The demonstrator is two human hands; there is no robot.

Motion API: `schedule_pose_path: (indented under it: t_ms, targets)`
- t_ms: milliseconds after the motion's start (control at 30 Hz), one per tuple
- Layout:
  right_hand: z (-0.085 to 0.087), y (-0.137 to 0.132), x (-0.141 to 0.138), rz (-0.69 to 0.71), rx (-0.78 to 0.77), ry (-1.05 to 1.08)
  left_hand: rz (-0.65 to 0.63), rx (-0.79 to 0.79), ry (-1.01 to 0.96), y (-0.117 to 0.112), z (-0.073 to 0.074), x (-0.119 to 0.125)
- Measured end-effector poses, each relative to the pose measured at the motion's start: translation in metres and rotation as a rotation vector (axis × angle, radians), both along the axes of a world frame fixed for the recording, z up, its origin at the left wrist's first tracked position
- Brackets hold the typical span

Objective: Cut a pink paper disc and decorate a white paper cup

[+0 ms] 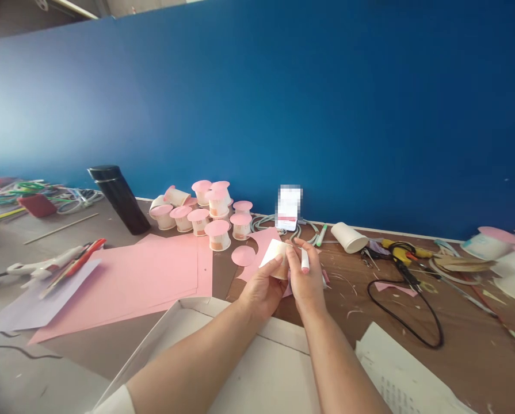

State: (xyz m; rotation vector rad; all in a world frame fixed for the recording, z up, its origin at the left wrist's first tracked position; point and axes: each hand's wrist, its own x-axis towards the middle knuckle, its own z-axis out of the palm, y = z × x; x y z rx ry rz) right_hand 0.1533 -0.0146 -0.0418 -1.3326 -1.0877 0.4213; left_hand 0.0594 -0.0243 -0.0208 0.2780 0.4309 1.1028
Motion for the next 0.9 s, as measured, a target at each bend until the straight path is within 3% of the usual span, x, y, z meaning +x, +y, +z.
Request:
schedule_pose_path:
  t_ms: [167,300,400,533,667,900]
  targets:
    - [0.015,-0.005,0.002,-0.089,-0.069,-0.121,0.074,-0.123,0.032,0.006,0.001,-0.002]
    - [0.026,-0.012,0.002,-0.206,0.119,-0.313,0.132,-0.170,0.044,0.012,-0.001,-0.004]
    - [0.028,-0.019,0.000,-0.137,0.234,-0.419,0.118,-0.162,0.060,0.013,-0.003,-0.004]
    - [0.029,-0.024,-0.006,-0.055,0.215,-0.402,0.095,-0.104,0.052,0.013,-0.004,-0.005]
    - [0.032,-0.026,-0.011,-0.105,0.163,-0.397,0.098,-0.081,0.094,0.013,-0.005,-0.005]
    - [0.034,-0.026,-0.012,-0.141,0.221,-0.454,0.098,-0.051,0.198,0.015,-0.012,-0.003]
